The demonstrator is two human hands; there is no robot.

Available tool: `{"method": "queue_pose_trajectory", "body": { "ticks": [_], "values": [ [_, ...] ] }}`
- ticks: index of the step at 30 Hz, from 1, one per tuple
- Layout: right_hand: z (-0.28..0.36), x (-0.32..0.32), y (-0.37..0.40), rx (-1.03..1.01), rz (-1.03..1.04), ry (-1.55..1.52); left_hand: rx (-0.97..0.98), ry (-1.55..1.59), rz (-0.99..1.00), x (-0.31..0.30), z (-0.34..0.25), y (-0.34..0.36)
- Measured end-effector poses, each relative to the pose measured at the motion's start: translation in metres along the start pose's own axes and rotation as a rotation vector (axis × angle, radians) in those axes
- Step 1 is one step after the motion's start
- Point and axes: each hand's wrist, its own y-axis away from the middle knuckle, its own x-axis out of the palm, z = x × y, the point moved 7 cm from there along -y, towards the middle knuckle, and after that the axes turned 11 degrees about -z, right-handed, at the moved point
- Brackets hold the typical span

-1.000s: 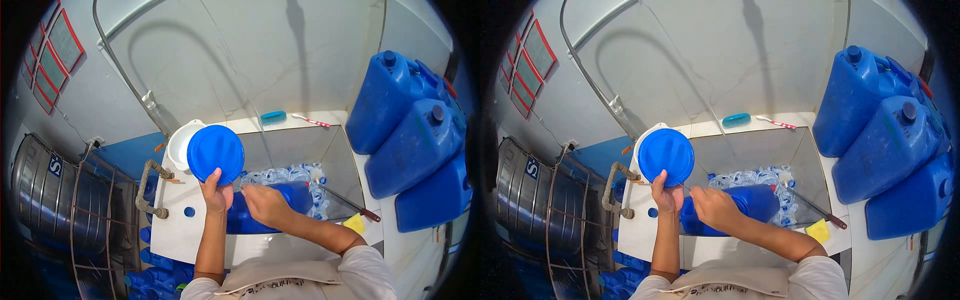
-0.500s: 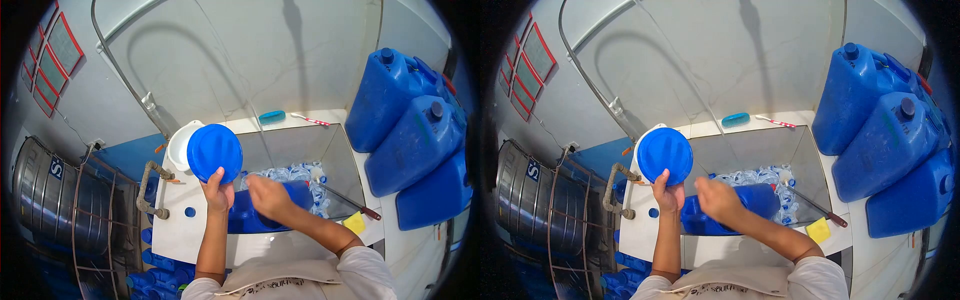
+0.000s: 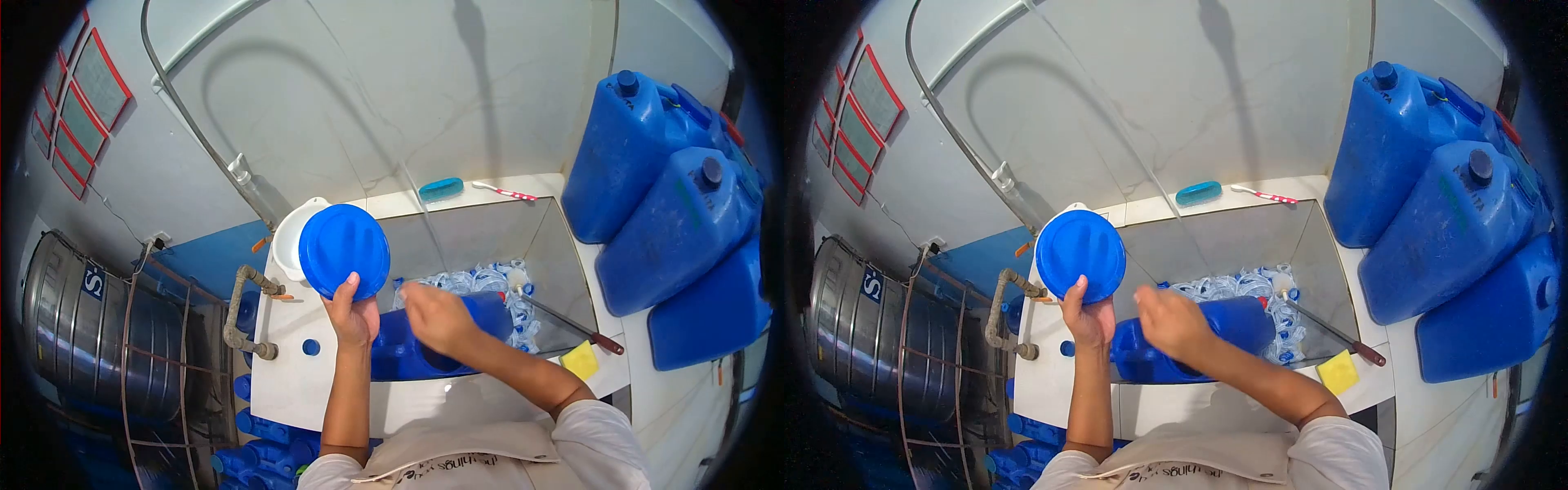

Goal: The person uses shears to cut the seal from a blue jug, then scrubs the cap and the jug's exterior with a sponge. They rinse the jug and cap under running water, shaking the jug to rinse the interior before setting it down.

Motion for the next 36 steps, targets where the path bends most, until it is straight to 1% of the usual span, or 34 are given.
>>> {"method": "queue_pose_trajectory", "body": {
  "ticks": [2, 3, 5, 6, 8, 9, 10, 12, 16, 19, 21, 22, 24, 25, 27, 30, 34, 36],
  "values": [
    [-0.007, -0.003, -0.005, -0.037, -0.039, 0.005, -0.112, 0.032, 0.003, -0.002, 0.002, -0.003],
    [-0.011, -0.005, -0.008, -0.038, -0.04, 0.006, -0.112, 0.033, 0.005, -0.004, -0.001, -0.006],
    [-0.015, -0.005, -0.008, -0.001, 0.071, 0.065, -0.264, 0.078, 0.032, -0.01, 0.002, -0.007],
    [-0.017, -0.009, -0.012, 0.0, 0.072, 0.065, -0.264, 0.077, 0.031, -0.012, -0.002, -0.008],
    [-0.014, -0.018, -0.021, -0.069, 0.078, 0.105, -0.377, 0.105, 0.049, -0.009, -0.006, -0.007],
    [-0.008, -0.018, -0.02, -0.073, 0.139, 0.056, -0.394, 0.101, 0.066, -0.005, -0.01, -0.005],
    [-0.01, -0.019, -0.022, -0.074, 0.141, 0.055, -0.393, 0.101, 0.063, -0.006, -0.011, -0.007],
    [-0.02, -0.022, -0.028, -0.073, 0.132, 0.166, -0.447, 0.064, 0.086, -0.007, -0.006, -0.006],
    [-0.012, -0.026, -0.023, -0.107, 0.153, 0.106, -0.462, 0.054, 0.09, -0.002, -0.011, -0.003],
    [-0.018, -0.035, -0.029, -0.096, 0.104, 0.19, -0.477, 0.047, 0.107, 0.0, -0.008, 0.001],
    [-0.007, -0.029, -0.018, -0.157, 0.169, 0.088, -0.482, 0.046, 0.106, -0.002, -0.008, -0.001],
    [-0.009, -0.03, -0.022, -0.155, 0.168, 0.089, -0.483, 0.044, 0.107, -0.002, -0.01, 0.0],
    [-0.021, -0.036, -0.034, -0.078, 0.144, 0.203, -0.495, 0.041, 0.126, 0.0, -0.012, 0.004],
    [-0.021, -0.035, -0.032, -0.08, 0.142, 0.203, -0.492, 0.041, 0.128, 0.0, -0.012, 0.002],
    [-0.013, -0.028, -0.02, -0.152, 0.201, 0.142, -0.514, 0.001, 0.147, -0.004, -0.012, 0.002],
    [-0.017, -0.034, -0.035, -0.139, 0.147, 0.162, -0.57, 0.012, 0.175, -0.006, -0.01, 0.005],
    [-0.014, -0.026, -0.037, -0.174, 0.158, 0.16, -0.563, 0.002, 0.162, -0.019, -0.011, 0.008],
    [-0.01, -0.007, -0.032, -0.196, 0.271, 0.194, -0.611, -0.008, 0.138, -0.041, -0.005, 0.008]
  ]
}}
